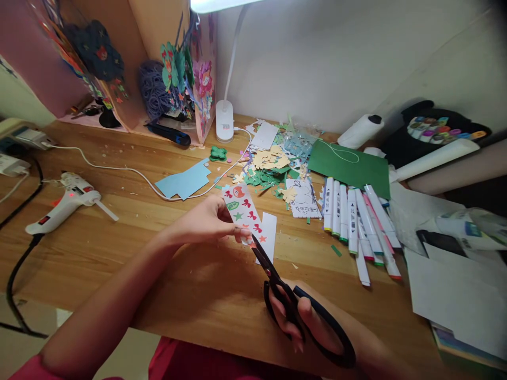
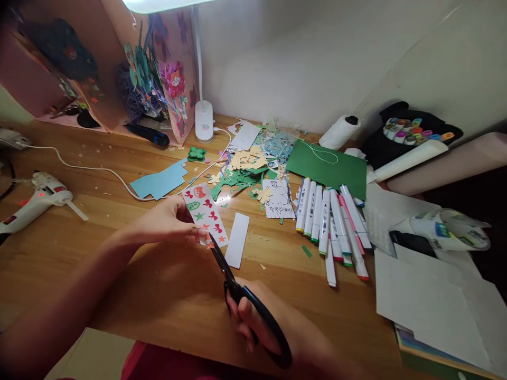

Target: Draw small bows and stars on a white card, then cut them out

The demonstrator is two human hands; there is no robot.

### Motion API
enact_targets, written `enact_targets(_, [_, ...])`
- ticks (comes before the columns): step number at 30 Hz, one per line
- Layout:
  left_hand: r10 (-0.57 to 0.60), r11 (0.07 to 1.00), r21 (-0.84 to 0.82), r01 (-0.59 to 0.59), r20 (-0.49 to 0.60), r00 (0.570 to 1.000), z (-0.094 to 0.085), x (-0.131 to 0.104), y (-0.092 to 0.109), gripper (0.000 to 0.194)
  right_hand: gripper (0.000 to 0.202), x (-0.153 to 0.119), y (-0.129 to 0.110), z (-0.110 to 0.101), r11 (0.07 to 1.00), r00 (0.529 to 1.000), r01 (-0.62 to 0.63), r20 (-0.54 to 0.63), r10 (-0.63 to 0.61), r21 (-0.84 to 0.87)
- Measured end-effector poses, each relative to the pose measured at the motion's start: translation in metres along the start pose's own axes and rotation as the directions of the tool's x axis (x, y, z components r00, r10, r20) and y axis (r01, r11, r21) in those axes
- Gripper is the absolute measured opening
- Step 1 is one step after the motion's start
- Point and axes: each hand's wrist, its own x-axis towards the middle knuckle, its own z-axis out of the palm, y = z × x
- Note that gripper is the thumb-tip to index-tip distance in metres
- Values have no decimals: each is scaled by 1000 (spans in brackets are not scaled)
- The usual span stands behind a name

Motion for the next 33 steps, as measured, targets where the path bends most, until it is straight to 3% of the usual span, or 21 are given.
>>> enact_targets(20, [-14, 999, -32, 14, 1, 1000, 1, 1, -1, 14, 61, -3, -5, -1, 999, 999, -34, 14, 35, -29])
enact_targets(33, [-85, 984, 154, 87, -18, 996, -2, 2, -3, 26, 68, -4, -1, -4, 999, 997, -37, 68, 39, -27])
